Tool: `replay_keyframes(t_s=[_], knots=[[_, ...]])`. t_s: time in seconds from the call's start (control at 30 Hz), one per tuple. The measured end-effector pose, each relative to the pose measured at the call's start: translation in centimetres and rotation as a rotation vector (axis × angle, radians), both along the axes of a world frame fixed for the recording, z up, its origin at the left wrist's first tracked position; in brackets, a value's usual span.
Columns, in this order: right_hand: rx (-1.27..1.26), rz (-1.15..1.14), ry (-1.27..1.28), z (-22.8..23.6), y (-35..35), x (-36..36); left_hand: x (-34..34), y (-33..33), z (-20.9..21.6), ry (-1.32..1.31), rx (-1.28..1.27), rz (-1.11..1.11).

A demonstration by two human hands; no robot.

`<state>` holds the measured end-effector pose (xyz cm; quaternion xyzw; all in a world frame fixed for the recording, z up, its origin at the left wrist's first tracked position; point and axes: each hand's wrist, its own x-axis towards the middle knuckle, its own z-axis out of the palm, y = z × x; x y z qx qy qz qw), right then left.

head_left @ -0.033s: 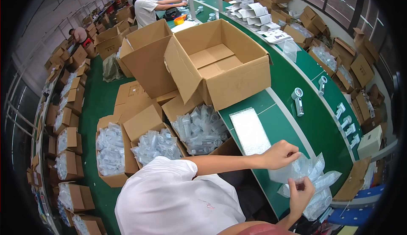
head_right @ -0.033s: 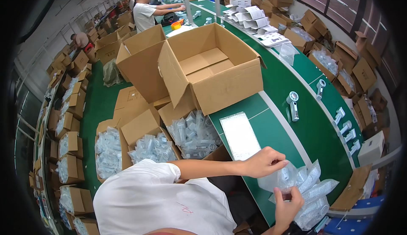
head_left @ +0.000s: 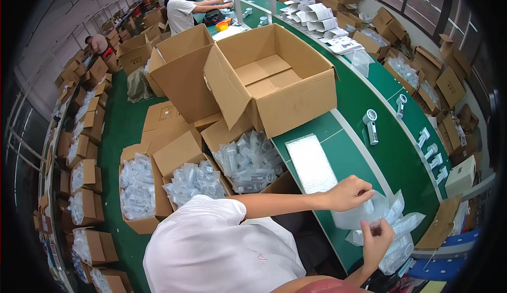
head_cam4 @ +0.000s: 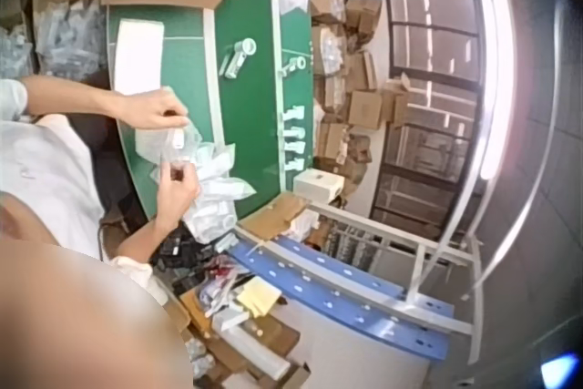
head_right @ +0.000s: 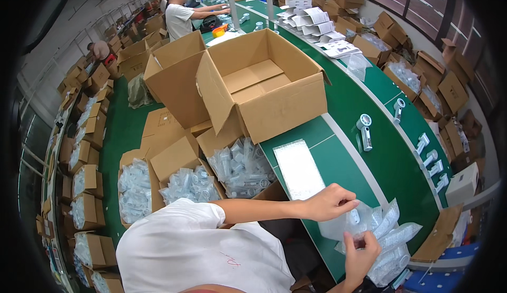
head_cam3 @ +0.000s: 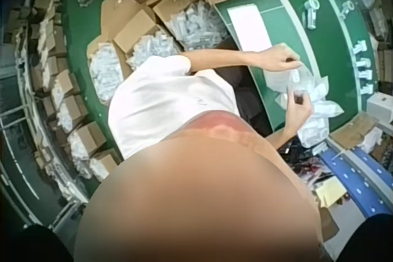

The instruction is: Packaging handheld electronic fans or massagers into plastic bags and bubble wrap sleeves at a factory workstation.

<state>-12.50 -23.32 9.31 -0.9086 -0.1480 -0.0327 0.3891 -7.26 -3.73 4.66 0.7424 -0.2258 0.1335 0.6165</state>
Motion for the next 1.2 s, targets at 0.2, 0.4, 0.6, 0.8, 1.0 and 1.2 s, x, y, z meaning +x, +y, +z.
replay_keyframes(t_s=[0.2,0.4,0.6,0.8,1.0,1.2], knots=[[-0.083,0.063,-0.145,0.4,2.2,3.8,0.5,0.6,-0.4,0.172,-0.045,-0.097],[-0.14,0.12,-0.24,-1.3,2.7,8.4,0.7,2.4,-2.4,0.076,-0.084,0.032],[-0.074,-0.055,-0.548,-3.9,2.9,13.3,0.5,6.2,-8.8,0.015,0.647,0.211],[-0.259,0.131,-0.591,-7.9,0.3,11.4,-0.3,7.5,-13.2,-0.038,0.911,0.227],[-0.343,0.245,-0.305,-9.4,-2.4,7.8,0.7,8.5,-13.7,0.042,0.712,0.158],[-0.588,0.371,0.315,-9.7,-3.1,9.1,1.8,10.1,-13.2,0.256,0.401,0.009]])
